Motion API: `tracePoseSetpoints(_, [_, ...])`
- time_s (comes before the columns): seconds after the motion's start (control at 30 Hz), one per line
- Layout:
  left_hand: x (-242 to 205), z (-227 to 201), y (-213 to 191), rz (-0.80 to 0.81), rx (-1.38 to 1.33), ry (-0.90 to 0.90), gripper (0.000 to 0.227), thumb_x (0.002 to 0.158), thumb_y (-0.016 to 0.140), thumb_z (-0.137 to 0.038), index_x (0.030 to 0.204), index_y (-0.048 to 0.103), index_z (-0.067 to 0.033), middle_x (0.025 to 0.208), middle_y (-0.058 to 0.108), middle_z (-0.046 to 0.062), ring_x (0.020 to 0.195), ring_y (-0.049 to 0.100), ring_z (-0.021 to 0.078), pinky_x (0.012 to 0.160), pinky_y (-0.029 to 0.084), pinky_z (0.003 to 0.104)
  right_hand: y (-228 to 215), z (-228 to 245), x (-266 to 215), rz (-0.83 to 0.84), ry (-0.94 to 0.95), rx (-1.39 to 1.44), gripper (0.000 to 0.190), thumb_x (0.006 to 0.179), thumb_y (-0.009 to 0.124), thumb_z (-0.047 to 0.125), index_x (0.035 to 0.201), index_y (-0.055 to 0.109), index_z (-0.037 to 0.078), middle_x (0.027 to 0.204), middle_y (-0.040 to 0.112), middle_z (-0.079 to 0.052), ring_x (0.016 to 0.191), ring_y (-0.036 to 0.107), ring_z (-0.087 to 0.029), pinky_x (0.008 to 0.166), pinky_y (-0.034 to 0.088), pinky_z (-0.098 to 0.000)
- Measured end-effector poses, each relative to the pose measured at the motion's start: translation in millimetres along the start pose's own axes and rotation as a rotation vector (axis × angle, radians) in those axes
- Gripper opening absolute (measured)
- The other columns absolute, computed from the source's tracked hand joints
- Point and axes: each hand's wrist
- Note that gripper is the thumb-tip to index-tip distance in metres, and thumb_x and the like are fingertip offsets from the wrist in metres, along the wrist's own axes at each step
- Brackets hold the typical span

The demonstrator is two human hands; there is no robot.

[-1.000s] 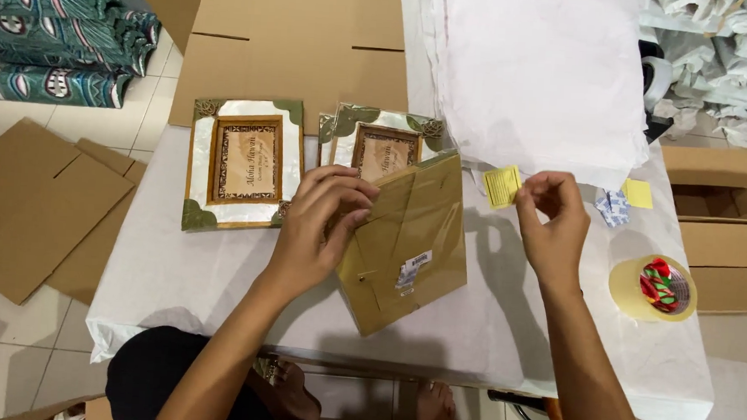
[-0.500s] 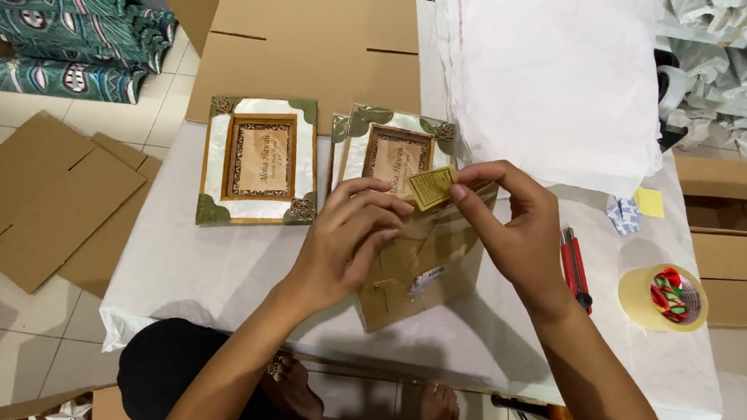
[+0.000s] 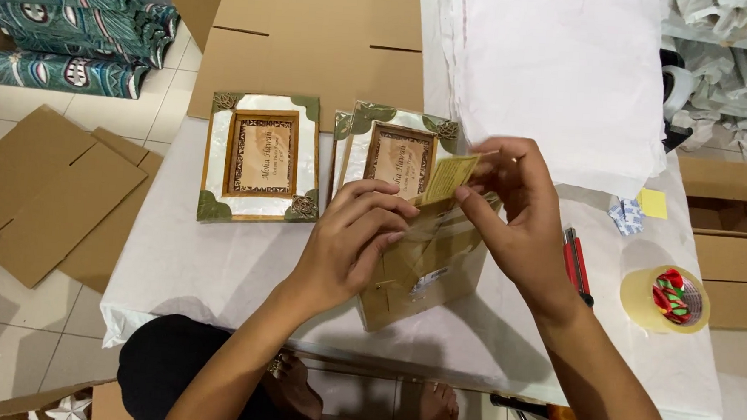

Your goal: The person puts decorative frames into plastic bags, folds the bags over, and secures them with tape.

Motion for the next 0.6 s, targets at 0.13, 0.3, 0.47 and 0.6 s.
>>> tracePoseSetpoints(0.13, [0,-2,1,0.007,0.001,0.001,0.007,0.098,0.065,-0.010,0.096,0.071,-0.0077,0.109,0.074,0.008,0.117,0.064,0.0395,0.101,0.053,0.053,3,16,0,0.036,0.025,0.083,0.056,0.093,0.063,-0.006,0.145,0.047,0.006,0.109,0.060,-0.015,0.088,0.068,-0.018,0.083,0.061,-0.0375])
tracePoseSetpoints(0.3, [1,-7,-2,0.029,-0.001,-0.004,0.008,0.099,0.064,-0.011,0.096,0.070,-0.0077,0.108,0.074,0.007,0.117,0.065,0.0394,0.100,0.053,0.053,4,19,-1,0.036,0.008,0.016,0.040,0.094,0.067,-0.001,0.133,0.061,0.003,0.105,0.062,-0.015,0.090,0.071,-0.021,0.080,0.063,-0.0384])
tracePoseSetpoints(0.47, [1,-8,-1,0.038,-0.001,0.017,0.010,0.100,0.061,-0.013,0.096,0.069,-0.0073,0.107,0.074,0.008,0.117,0.064,0.0395,0.101,0.053,0.053,0,6,0,0.042,-0.073,-0.074,0.024,0.096,0.067,-0.003,0.117,0.056,0.000,0.101,0.067,-0.014,0.095,0.070,-0.025,0.091,0.056,-0.0429])
tracePoseSetpoints(0.6, [0,-8,1,0.037,-0.002,0.026,0.009,0.099,0.062,-0.011,0.096,0.069,-0.0069,0.107,0.073,0.009,0.117,0.064,0.0404,0.101,0.053,0.053,-1,9,0,0.082,-0.107,-0.082,0.018,0.095,0.067,-0.004,0.106,0.054,0.002,0.098,0.071,-0.015,0.098,0.073,-0.028,0.095,0.054,-0.0445])
Point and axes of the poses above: each hand's wrist, its own x-axis towards the middle knuckle, its own y-axis out of the palm, z = x × y
